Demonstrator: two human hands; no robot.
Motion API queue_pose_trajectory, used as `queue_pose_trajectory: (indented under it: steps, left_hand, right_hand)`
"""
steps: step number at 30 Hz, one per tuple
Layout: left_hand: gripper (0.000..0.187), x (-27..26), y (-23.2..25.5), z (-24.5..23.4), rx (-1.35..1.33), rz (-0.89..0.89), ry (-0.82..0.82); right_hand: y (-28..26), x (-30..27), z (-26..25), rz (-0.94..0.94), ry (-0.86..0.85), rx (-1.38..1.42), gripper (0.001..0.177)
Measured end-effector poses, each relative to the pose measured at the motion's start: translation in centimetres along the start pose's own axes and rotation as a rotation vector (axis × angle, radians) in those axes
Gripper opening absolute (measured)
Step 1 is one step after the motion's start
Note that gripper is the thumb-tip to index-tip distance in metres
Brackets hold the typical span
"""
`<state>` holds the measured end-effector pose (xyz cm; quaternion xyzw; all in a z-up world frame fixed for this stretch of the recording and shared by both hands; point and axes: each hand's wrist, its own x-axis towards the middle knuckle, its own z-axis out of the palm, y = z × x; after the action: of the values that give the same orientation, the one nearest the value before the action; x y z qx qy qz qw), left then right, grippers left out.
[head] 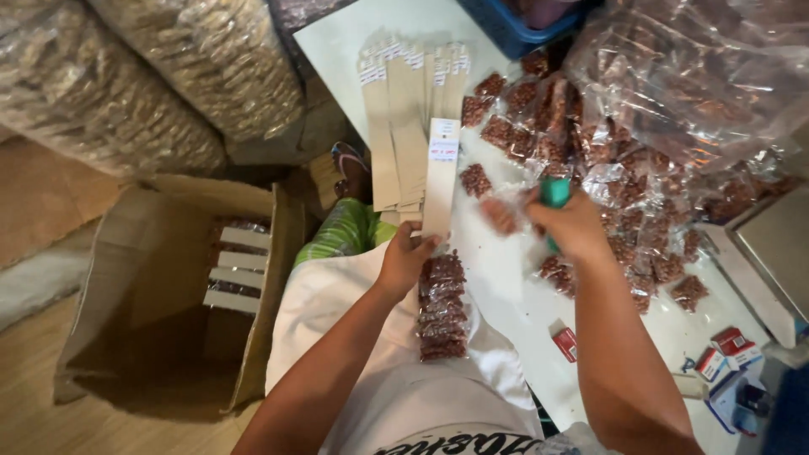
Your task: Attaching small plastic bags of nuts to cardboard display strips using a handheld stapler
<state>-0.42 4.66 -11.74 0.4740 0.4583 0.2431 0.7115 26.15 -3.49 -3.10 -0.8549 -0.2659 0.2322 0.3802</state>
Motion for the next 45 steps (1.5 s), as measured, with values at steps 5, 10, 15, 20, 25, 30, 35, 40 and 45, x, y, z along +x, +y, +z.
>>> queue_pose_trajectory:
  steps: [5,10,15,20,25,30,35,40,45]
  left_hand:
    - [0.027,-0.8,0.4,0.4,-0.205,0.017,-0.038]
    - [0.037,-2.1,1.1,0.7,-0.063,0.22,-0.046]
    - [0.04,-3.7,3.0,1.1,0.159,0.249,-0.046]
    - [0.043,-6.4,6.1,1.8,0.259,0.286,-0.046]
    - [0.047,-6.7,5.8,2.5,0.306,0.298,-0.049]
    - [0.049,-7.7,6.9,2.8,0.397,0.346,-0.042]
    - [0.038,-2.3,1.4,1.2,0.303,0.095,0.067]
    - [0.034,2.6,-2.8,-1.3,0.216,0.047,0.194]
    - [0.049,4.2,-6.2,-1.7,0.13,-0.078,0.03]
  right_hand:
    - [-5.9,-5.5,2.8,-0.241,-0.463,0.119,0.013]
    - [-3.7,-4.8,5.7,-0.185,-0.387,0.08,0.014]
    - [-4.0,-4.8,6.0,-0.148,-0.363,0.081,0.016]
    - [-9.0,-6.2,7.2,0.26,0.2,0.757,0.024]
    - [-10.8,-8.2,10.0,0.411,0.187,1.024,0.044]
    - [-9.4,-6.6,11.2,0.444,0.256,1.327,0.037]
    - [2.3,0.2,9.9,0.236,0.08,0.509,0.04]
    - [9.6,3.1,5.9,0.269,0.086,-0.4,0.068]
    - [11.6,2.3,5.2,0.157,-0.057,-0.523,0.051]
